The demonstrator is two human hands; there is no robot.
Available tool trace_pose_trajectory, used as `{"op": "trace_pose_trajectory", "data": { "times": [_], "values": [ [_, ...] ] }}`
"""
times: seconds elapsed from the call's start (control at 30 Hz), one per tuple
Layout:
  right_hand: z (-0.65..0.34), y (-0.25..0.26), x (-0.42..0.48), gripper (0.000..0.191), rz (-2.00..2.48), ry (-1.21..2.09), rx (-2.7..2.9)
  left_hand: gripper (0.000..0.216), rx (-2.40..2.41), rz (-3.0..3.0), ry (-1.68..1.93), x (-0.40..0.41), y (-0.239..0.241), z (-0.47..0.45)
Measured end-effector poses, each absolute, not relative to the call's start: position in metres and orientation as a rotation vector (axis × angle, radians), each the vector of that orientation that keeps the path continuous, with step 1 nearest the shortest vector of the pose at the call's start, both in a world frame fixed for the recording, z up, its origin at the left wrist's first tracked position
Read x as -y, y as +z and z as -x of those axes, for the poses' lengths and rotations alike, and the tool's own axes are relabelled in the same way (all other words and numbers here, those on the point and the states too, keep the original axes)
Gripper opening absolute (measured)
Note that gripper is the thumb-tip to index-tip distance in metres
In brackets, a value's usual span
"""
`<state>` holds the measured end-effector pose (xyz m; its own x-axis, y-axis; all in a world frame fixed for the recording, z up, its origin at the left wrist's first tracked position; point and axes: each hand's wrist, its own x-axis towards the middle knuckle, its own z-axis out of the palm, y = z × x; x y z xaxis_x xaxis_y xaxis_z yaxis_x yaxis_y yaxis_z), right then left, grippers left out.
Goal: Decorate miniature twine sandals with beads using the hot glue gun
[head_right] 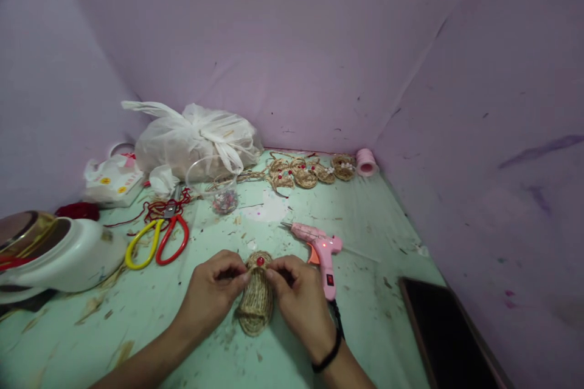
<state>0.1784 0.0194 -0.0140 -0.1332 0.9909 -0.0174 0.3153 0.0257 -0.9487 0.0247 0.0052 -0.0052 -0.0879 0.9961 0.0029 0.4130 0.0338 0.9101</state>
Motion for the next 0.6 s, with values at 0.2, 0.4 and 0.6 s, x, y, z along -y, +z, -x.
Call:
{"op": "trace_pose_trajectory", "data": {
  "times": [0.2,0.4,0.6],
  "values": [
    [-0.176,-0.018,-0.018,0.011,1.346,1.181,1.494,0.01,-1.603,-1.476,1.008,-0.006,-0.003,-0.024],
    [-0.181,-0.01,-0.012,0.01,1.378,1.003,1.514,0.013,-1.637,-1.434,1.233,0.002,-0.006,-0.014],
    [-0.185,0.02,0.009,0.019,1.239,0.78,1.478,0.006,-1.682,-1.448,1.445,0.008,-0.011,-0.004]
  ]
}}
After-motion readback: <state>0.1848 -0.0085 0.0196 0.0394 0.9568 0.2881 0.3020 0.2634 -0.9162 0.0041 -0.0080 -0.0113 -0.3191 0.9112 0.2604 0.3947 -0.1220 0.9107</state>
